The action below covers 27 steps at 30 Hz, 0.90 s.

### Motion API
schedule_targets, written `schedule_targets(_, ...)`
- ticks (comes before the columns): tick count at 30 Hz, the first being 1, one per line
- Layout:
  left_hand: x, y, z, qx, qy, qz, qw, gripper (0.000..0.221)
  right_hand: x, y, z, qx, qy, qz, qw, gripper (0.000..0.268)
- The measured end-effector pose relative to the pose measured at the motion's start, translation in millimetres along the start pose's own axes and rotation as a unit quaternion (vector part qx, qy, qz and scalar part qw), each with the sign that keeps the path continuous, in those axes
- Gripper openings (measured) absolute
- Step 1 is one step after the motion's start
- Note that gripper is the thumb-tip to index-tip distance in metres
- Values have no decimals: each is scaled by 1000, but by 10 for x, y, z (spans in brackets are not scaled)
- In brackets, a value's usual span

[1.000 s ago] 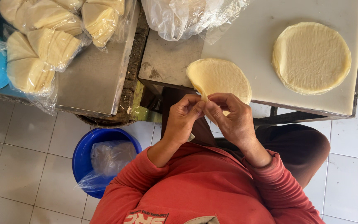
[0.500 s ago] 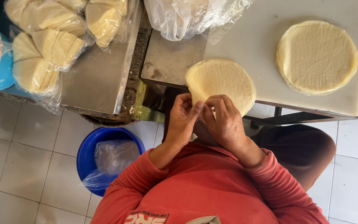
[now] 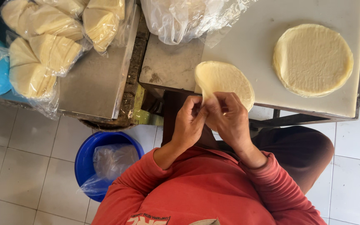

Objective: The person separates thin round dough sheets from a stack by hand and folds each one into a triangular shape on a white cutting board.

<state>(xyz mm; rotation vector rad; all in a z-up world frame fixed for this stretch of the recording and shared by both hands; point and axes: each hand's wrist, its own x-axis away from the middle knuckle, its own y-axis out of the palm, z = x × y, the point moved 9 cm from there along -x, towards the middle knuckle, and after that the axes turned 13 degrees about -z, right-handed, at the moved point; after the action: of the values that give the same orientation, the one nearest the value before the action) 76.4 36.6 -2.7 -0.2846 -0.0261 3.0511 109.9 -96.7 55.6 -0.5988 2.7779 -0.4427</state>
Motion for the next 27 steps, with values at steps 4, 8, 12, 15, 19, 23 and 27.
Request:
schedule_targets(4,-22,43,-127,134,-7,-11,991,20,-15,-189,175,4,48,48,998,21)
schedule_targets(8,-48,49,-316,289,-60,20,955,22,-20,-201,495,-88,137,63,985,20)
schedule_targets(12,-85,57,-380,380,-132,44,914,29,-60,-138,94,100,-34,82,991,17)
schedule_targets(15,-138,-1,-314,336,-143,59,929,29,-93,-23,-32,124,-62,39,990,18)
schedule_targets(19,-227,-7,-180,270,-91,77,955,28,-170,-34,-40,105,7,15,994,24)
schedule_targets(23,-288,64,-14,208,-28,99,973,29,-218,-125,-65,78,50,38,995,21)
schedule_targets(27,-406,105,79,321,35,95,942,28,-298,-407,-31,64,40,85,993,20)
